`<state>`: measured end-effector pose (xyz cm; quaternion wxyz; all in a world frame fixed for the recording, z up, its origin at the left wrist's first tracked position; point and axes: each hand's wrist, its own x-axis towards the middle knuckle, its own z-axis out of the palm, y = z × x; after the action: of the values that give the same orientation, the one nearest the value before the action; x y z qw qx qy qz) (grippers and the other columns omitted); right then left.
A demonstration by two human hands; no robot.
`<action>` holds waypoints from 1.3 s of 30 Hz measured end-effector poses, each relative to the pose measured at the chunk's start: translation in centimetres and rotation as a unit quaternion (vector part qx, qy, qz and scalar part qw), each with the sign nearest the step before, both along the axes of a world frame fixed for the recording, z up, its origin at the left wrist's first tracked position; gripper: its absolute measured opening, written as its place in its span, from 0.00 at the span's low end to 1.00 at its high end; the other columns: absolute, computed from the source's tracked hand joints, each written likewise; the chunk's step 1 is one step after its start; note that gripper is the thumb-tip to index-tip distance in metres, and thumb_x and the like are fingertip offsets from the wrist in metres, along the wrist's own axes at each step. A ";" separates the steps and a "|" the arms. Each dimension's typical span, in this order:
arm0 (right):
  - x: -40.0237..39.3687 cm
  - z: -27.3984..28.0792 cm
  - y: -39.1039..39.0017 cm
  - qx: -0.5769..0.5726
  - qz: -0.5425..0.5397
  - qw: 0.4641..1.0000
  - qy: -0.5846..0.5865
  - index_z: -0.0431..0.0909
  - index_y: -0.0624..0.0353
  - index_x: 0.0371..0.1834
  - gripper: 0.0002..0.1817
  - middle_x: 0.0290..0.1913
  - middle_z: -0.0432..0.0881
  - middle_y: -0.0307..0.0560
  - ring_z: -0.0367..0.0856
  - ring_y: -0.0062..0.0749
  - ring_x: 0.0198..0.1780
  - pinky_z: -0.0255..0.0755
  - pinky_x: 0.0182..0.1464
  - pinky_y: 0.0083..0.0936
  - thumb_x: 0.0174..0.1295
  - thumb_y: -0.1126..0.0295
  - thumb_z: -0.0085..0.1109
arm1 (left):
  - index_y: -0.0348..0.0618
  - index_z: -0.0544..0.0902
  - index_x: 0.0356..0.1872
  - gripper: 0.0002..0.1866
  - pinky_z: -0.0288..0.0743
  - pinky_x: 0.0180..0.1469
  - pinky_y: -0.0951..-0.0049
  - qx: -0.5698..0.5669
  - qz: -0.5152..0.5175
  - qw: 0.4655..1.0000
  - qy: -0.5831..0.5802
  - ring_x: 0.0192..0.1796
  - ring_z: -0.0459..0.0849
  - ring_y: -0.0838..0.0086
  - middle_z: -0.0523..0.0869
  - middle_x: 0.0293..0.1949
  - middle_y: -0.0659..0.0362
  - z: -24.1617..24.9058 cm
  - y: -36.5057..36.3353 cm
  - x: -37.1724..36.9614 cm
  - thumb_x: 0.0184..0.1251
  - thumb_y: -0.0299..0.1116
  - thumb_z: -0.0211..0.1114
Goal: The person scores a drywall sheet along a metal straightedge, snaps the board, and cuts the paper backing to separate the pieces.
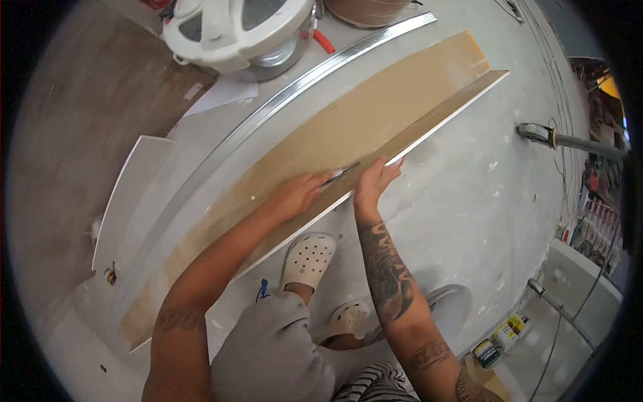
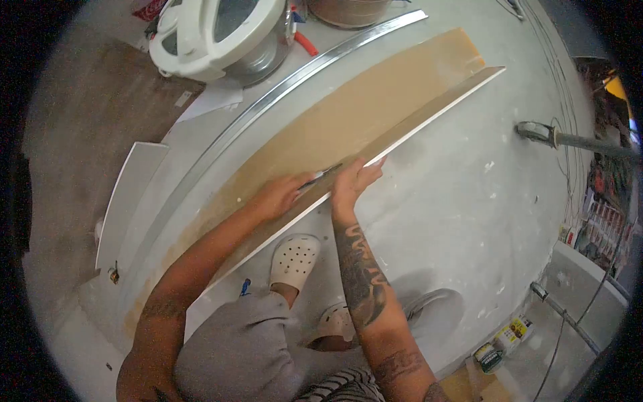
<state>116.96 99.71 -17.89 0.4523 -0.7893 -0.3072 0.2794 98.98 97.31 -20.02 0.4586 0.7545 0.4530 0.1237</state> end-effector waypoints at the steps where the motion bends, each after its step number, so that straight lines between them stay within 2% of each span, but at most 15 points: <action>1: 0.0 -0.3 0.1 -0.002 0.004 1.000 0.003 0.41 0.71 0.73 0.35 0.62 0.56 0.74 0.56 0.60 0.64 0.47 0.70 0.44 0.68 0.63 0.36 | 0.51 0.71 0.64 0.25 0.74 0.54 0.58 -0.025 -0.011 0.999 0.022 0.54 0.79 0.51 0.80 0.53 0.47 1.3 -0.7 -1.2 0.65 0.26 0.57; 8: 0.4 -1.4 0.0 0.020 -0.008 1.000 0.020 0.41 0.74 0.72 0.36 0.64 0.55 0.73 0.54 0.61 0.66 0.49 0.70 0.44 0.66 0.64 0.38 | 0.53 0.70 0.66 0.26 0.73 0.57 0.59 -0.121 0.011 0.989 0.081 0.55 0.79 0.52 0.79 0.54 0.48 4.9 -5.8 -6.5 0.65 0.27 0.59; 12: 0.9 -2.6 -0.3 0.019 -0.003 1.000 -0.015 0.44 0.76 0.71 0.35 0.65 0.54 0.74 0.55 0.62 0.66 0.49 0.70 0.43 0.64 0.68 0.41 | 0.53 0.68 0.67 0.27 0.72 0.59 0.60 -0.078 0.016 0.994 0.074 0.57 0.78 0.51 0.78 0.58 0.48 4.1 -9.6 -11.6 0.65 0.28 0.58; 14: 0.6 -1.6 -0.1 0.026 -0.006 1.000 0.017 0.44 0.76 0.71 0.35 0.65 0.56 0.74 0.57 0.61 0.66 0.50 0.70 0.42 0.63 0.70 0.42 | 0.55 0.66 0.69 0.26 0.76 0.47 0.59 -0.049 -0.002 0.993 0.107 0.49 0.81 0.53 0.81 0.51 0.52 4.8 -12.0 -15.1 0.70 0.31 0.56; 15: 0.3 -1.2 -0.2 0.030 -0.011 0.998 0.045 0.45 0.75 0.71 0.34 0.65 0.57 0.75 0.58 0.60 0.66 0.51 0.70 0.42 0.63 0.71 0.43 | 0.53 0.66 0.69 0.25 0.76 0.44 0.62 0.026 0.086 0.989 0.118 0.46 0.81 0.58 0.81 0.49 0.54 5.4 -13.7 -16.7 0.71 0.33 0.55; 17: -0.8 -0.6 -1.5 0.019 0.005 0.990 0.138 0.44 0.71 0.72 0.37 0.65 0.59 0.71 0.61 0.53 0.65 0.55 0.69 0.39 0.60 0.74 0.46 | 0.47 0.66 0.69 0.24 0.73 0.39 0.70 -0.030 0.327 0.943 0.045 0.40 0.81 0.70 0.81 0.45 0.57 8.1 -16.6 -18.7 0.74 0.37 0.53; 18: -1.7 -0.1 -2.6 0.010 0.020 0.974 0.225 0.44 0.67 0.74 0.41 0.65 0.62 0.67 0.64 0.47 0.65 0.58 0.67 0.36 0.56 0.76 0.50 | 0.44 0.66 0.69 0.25 0.71 0.38 0.75 -0.156 0.469 0.868 -0.042 0.39 0.79 0.76 0.81 0.43 0.59 10.2 -17.8 -19.4 0.74 0.38 0.53; 19: -3.4 0.1 -4.2 0.013 0.025 0.972 0.234 0.44 0.67 0.74 0.41 0.65 0.62 0.67 0.64 0.47 0.65 0.58 0.67 0.36 0.56 0.76 0.50 | 0.44 0.66 0.69 0.25 0.71 0.38 0.75 -0.148 0.475 0.867 -0.036 0.39 0.79 0.76 0.81 0.43 0.59 11.3 -19.6 -20.3 0.74 0.38 0.53; 21: -7.3 0.0 -7.8 0.064 0.037 0.995 0.064 0.43 0.67 0.74 0.44 0.63 0.67 0.64 0.69 0.43 0.62 0.62 0.65 0.35 0.51 0.83 0.51 | 0.42 0.66 0.67 0.24 0.67 0.35 0.82 -0.026 0.563 0.826 -0.010 0.36 0.77 0.82 0.79 0.41 0.61 13.6 -23.8 -22.3 0.74 0.39 0.54; 24: -9.1 0.7 -9.2 0.112 0.005 0.969 0.220 0.41 0.65 0.75 0.46 0.62 0.68 0.64 0.71 0.44 0.60 0.64 0.64 0.34 0.50 0.84 0.50 | 0.39 0.66 0.66 0.24 0.67 0.34 0.81 -0.024 0.621 0.782 0.056 0.34 0.77 0.81 0.80 0.40 0.61 17.4 -34.4 -24.4 0.74 0.38 0.54; 28: -8.5 2.1 -8.6 0.088 0.019 0.973 0.213 0.38 0.66 0.75 0.46 0.61 0.70 0.66 0.73 0.46 0.59 0.66 0.63 0.36 0.52 0.81 0.49 | 0.39 0.68 0.63 0.21 0.67 0.32 0.82 0.008 0.714 0.695 0.081 0.31 0.76 0.81 0.80 0.38 0.61 25.3 -46.1 -22.8 0.74 0.38 0.54; 31: -7.8 3.1 -9.3 -0.008 0.034 0.992 0.123 0.39 0.66 0.75 0.44 0.62 0.69 0.67 0.74 0.50 0.59 0.69 0.61 0.39 0.58 0.74 0.53 | 0.38 0.69 0.60 0.18 0.67 0.29 0.81 0.043 0.709 0.699 0.087 0.30 0.75 0.81 0.77 0.34 0.62 29.8 -48.8 -24.3 0.76 0.36 0.52; 33: -6.9 3.1 -8.8 0.055 0.038 0.989 0.130 0.39 0.63 0.76 0.44 0.58 0.71 0.67 0.75 0.50 0.57 0.70 0.60 0.40 0.58 0.74 0.54 | 0.39 0.67 0.61 0.19 0.67 0.30 0.80 0.056 0.665 0.733 0.127 0.29 0.74 0.81 0.75 0.33 0.62 30.7 -47.6 -28.2 0.76 0.36 0.52; 36: -2.7 -6.4 -5.8 0.047 0.005 0.999 0.023 0.44 0.59 0.75 0.43 0.51 0.75 0.62 0.79 0.48 0.49 0.70 0.59 0.43 0.61 0.66 0.59 | 0.42 0.68 0.63 0.19 0.69 0.33 0.78 0.055 0.596 0.794 0.105 0.32 0.73 0.80 0.75 0.34 0.62 31.4 -39.0 -30.2 0.75 0.34 0.51; 39: 0.6 -8.3 -4.1 0.063 0.047 0.997 -0.011 0.46 0.68 0.73 0.41 0.58 0.69 0.66 0.72 0.51 0.57 0.62 0.65 0.41 0.61 0.66 0.58 | 0.45 0.69 0.63 0.19 0.71 0.38 0.76 0.017 0.471 0.878 0.085 0.34 0.73 0.78 0.77 0.37 0.61 26.3 -29.3 -32.3 0.72 0.31 0.52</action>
<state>117.55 95.58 -26.22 0.4839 -0.7472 -0.3654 0.2721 66.67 67.96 6.28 0.2930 0.4677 0.7895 0.2685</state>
